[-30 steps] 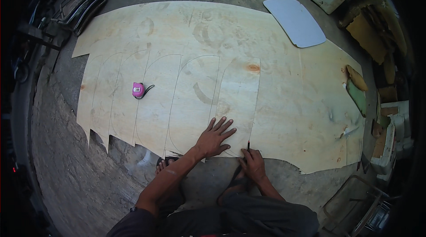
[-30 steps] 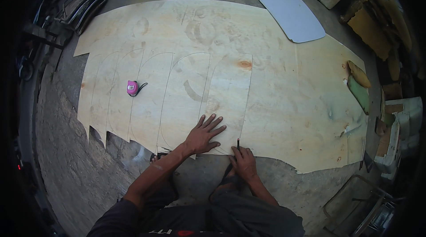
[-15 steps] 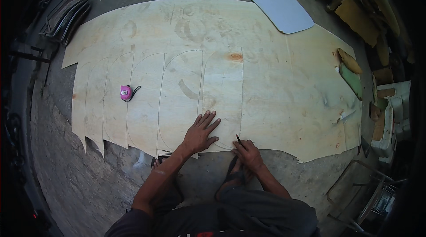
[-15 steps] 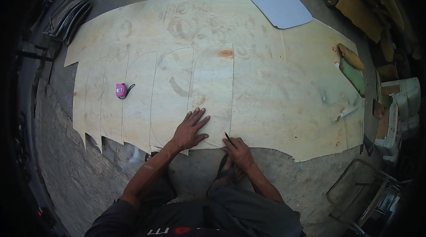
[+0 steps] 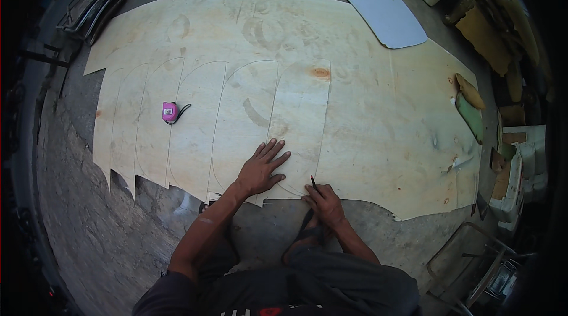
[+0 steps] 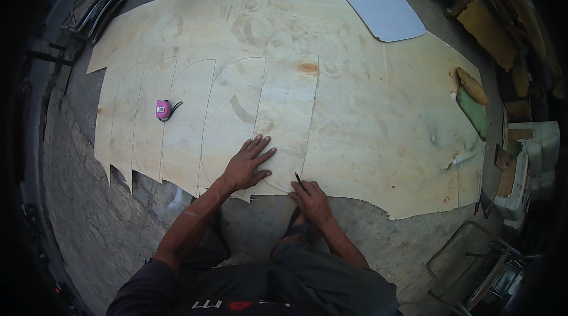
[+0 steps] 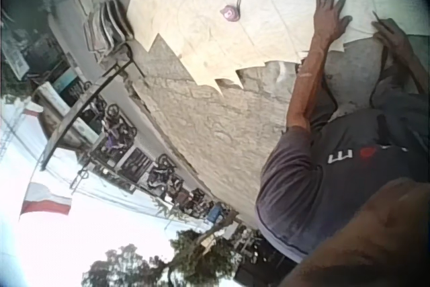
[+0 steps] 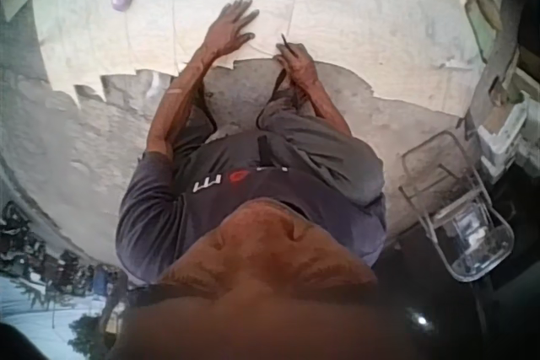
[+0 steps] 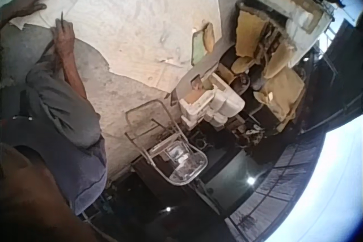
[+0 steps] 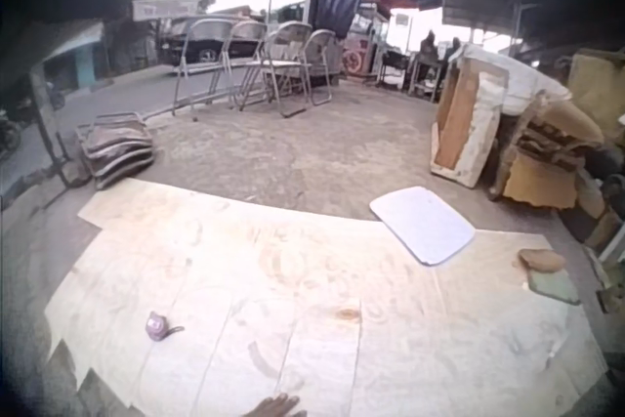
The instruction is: The person traces a pattern onto a large piece of plywood using a template and a pencil, then begins cutting the wood with a hand saw while sitting on the ground.
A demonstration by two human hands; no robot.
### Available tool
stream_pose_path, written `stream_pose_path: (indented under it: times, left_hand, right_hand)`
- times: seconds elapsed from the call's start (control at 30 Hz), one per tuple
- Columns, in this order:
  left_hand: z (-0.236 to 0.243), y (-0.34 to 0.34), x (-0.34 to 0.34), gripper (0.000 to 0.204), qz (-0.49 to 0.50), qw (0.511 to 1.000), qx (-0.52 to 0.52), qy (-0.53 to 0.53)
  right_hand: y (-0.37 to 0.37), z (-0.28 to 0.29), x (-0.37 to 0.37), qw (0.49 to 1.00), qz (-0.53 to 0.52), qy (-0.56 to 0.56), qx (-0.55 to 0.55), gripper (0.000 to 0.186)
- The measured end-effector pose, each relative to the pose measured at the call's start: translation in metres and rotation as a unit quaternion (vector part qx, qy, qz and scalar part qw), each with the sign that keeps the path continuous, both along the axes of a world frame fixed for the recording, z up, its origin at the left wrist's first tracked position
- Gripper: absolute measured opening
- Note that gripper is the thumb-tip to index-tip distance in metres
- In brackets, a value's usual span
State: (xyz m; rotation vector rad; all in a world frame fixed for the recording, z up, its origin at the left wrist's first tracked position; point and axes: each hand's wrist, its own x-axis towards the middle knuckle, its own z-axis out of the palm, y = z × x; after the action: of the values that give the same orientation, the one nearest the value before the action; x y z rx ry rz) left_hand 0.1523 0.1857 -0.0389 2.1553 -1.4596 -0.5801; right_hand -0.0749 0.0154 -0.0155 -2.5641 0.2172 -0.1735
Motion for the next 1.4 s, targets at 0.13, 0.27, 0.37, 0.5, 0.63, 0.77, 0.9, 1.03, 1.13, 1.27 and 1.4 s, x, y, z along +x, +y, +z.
stream_pose_path:
  times: [0.13,0.27,0.37,0.5,0.63,0.77,0.9,1.03,1.13,1.27,1.4]
  left_hand:
    - [-0.001,0.002,0.004,0.070,-0.010,1.000,0.015,0.007]
    - [-0.003,0.003,0.003,0.069,-0.009,1.000,0.012,0.004]
    - [-0.003,0.001,0.004,0.069,-0.007,1.000,0.004,-0.003]
    - [-0.002,0.000,0.003,0.070,0.003,1.000,-0.013,0.011]
    - [-0.005,0.002,0.001,0.072,0.003,1.000,-0.008,0.006]
    - [-0.002,-0.005,-0.008,0.077,-0.004,1.000,0.007,-0.005]
    - [-0.004,-0.011,-0.026,0.080,-0.001,1.000,0.007,0.000]
    - [-0.006,-0.012,-0.032,0.080,0.008,1.000,0.002,-0.007]
    - [-0.006,-0.012,-0.031,0.081,0.007,1.000,0.002,-0.002]
    - [-0.006,-0.014,-0.030,0.081,0.007,1.000,0.005,-0.003]
    - [-0.007,-0.014,-0.029,0.081,0.006,1.000,0.010,-0.002]
  right_hand:
    - [0.003,0.000,0.001,1.000,-0.010,-0.006,-0.001,0.042]
    - [0.005,0.003,0.002,1.000,-0.018,0.007,0.006,0.042]
    - [0.004,0.001,0.001,1.000,-0.022,0.008,0.009,0.041]
    - [0.002,0.002,0.000,0.999,-0.027,0.014,0.022,0.041]
    - [0.002,0.004,-0.003,0.999,-0.027,0.016,0.021,0.042]
    - [-0.004,0.006,-0.012,0.999,-0.028,0.032,0.010,0.043]
    - [-0.013,0.008,-0.022,0.999,-0.043,0.018,-0.012,0.042]
    - [-0.016,0.008,-0.026,0.998,-0.045,0.029,-0.015,0.041]
    - [-0.017,0.005,-0.027,0.998,-0.046,0.028,-0.021,0.041]
    - [-0.017,0.005,-0.028,0.998,-0.051,0.022,-0.022,0.040]
    - [-0.018,0.007,-0.027,0.998,-0.052,0.024,-0.021,0.041]
